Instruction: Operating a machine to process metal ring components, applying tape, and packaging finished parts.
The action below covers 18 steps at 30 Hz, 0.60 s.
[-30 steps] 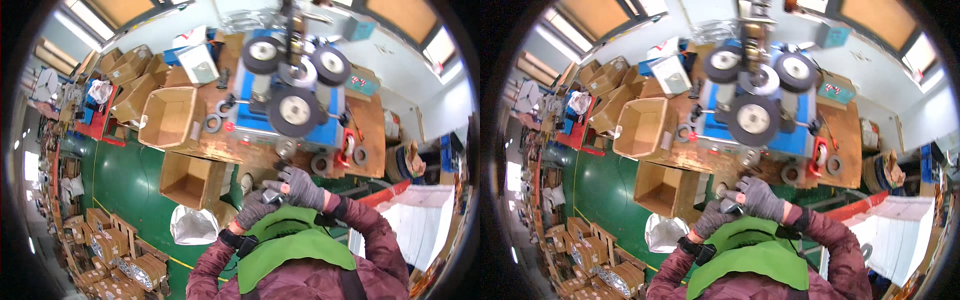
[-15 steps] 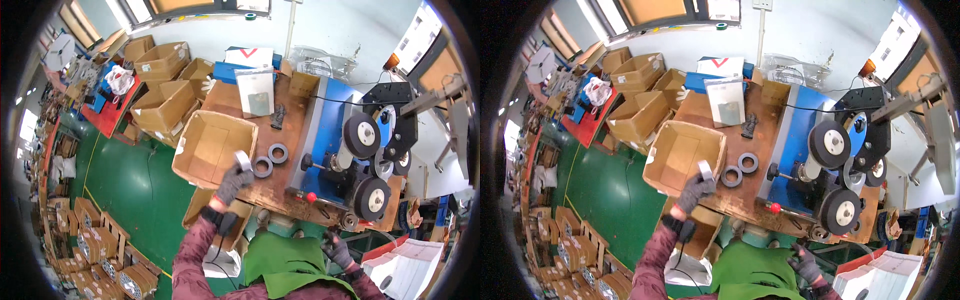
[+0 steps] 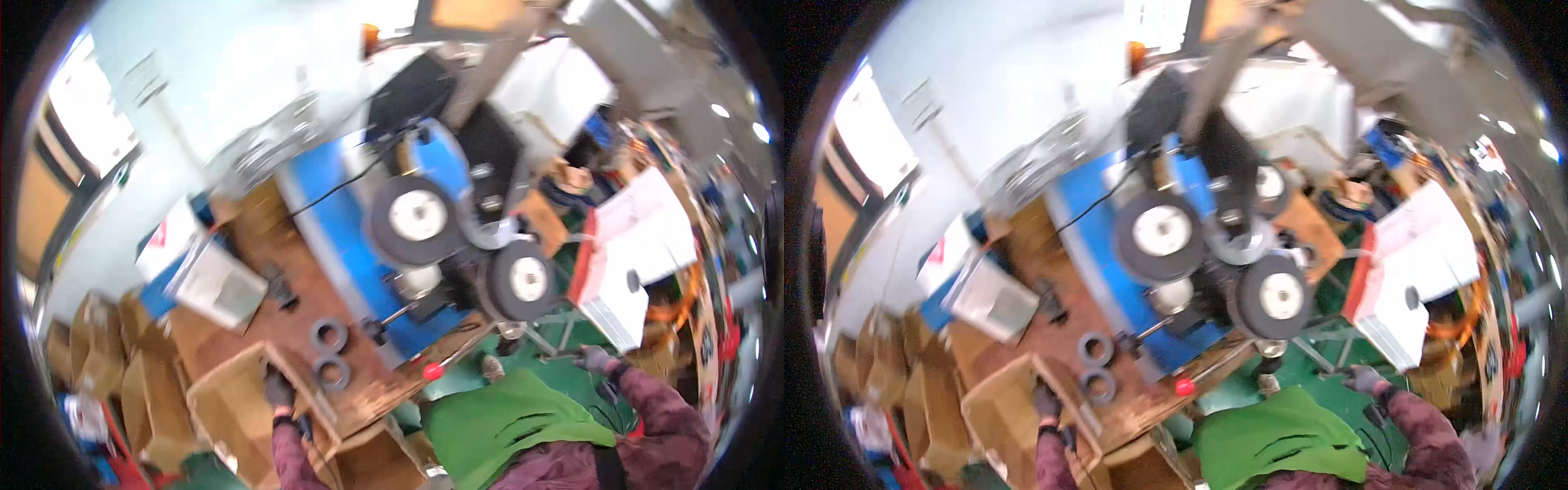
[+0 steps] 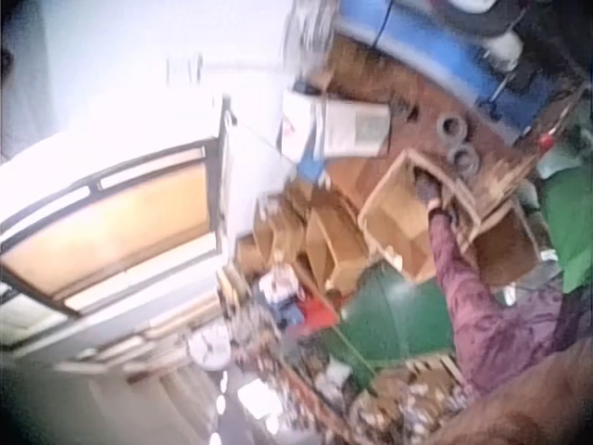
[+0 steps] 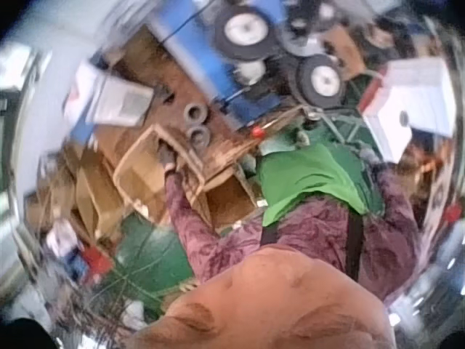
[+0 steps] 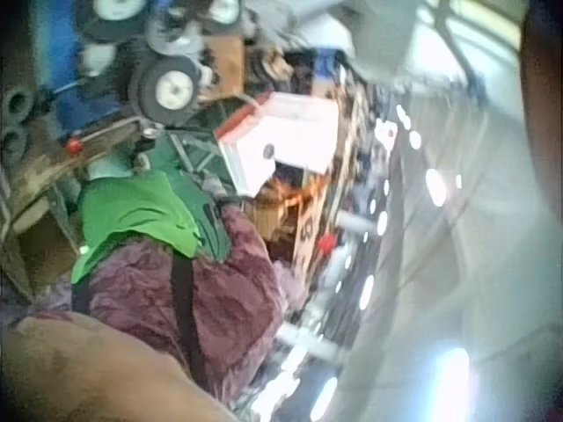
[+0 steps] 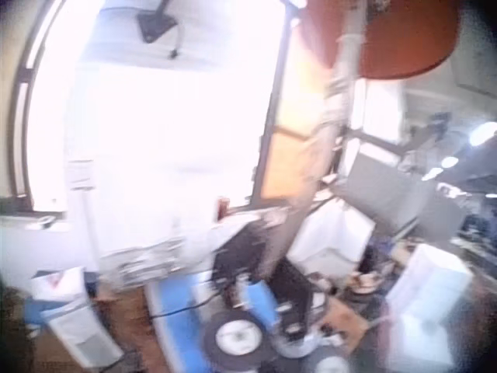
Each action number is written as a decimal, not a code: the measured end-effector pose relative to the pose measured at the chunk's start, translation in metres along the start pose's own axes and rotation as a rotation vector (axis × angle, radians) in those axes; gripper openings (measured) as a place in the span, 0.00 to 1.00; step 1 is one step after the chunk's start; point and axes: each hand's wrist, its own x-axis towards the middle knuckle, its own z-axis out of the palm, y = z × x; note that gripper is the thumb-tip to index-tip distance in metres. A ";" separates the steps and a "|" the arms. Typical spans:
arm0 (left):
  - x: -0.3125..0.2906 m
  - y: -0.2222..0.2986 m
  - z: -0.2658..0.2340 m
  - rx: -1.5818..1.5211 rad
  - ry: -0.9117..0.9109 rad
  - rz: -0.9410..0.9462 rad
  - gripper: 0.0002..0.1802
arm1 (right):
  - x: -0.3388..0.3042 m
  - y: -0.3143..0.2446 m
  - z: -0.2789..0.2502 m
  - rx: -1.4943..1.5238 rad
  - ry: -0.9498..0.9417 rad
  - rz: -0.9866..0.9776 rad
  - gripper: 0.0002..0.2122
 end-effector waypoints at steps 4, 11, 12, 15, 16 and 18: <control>-0.002 -0.002 -0.022 -0.111 -0.131 -0.117 0.09 | 0.005 0.013 0.026 0.093 -0.017 0.024 0.23; 0.007 0.074 -0.057 -0.770 0.020 -0.627 0.06 | 0.017 0.037 0.051 0.172 0.037 -0.148 0.24; -0.009 0.063 -0.064 -0.808 0.075 -0.533 0.05 | 0.028 0.041 0.052 0.191 -0.016 -0.156 0.24; -0.058 0.056 -0.080 -0.952 0.069 -0.689 0.20 | 0.057 0.044 0.042 0.238 -0.047 -0.205 0.23; -0.045 0.130 -0.092 -0.989 0.136 -0.759 0.17 | 0.063 0.066 0.043 0.269 -0.028 -0.164 0.24; -0.069 0.186 -0.106 -0.938 0.228 -0.807 0.17 | 0.081 0.081 0.034 0.267 0.053 -0.206 0.25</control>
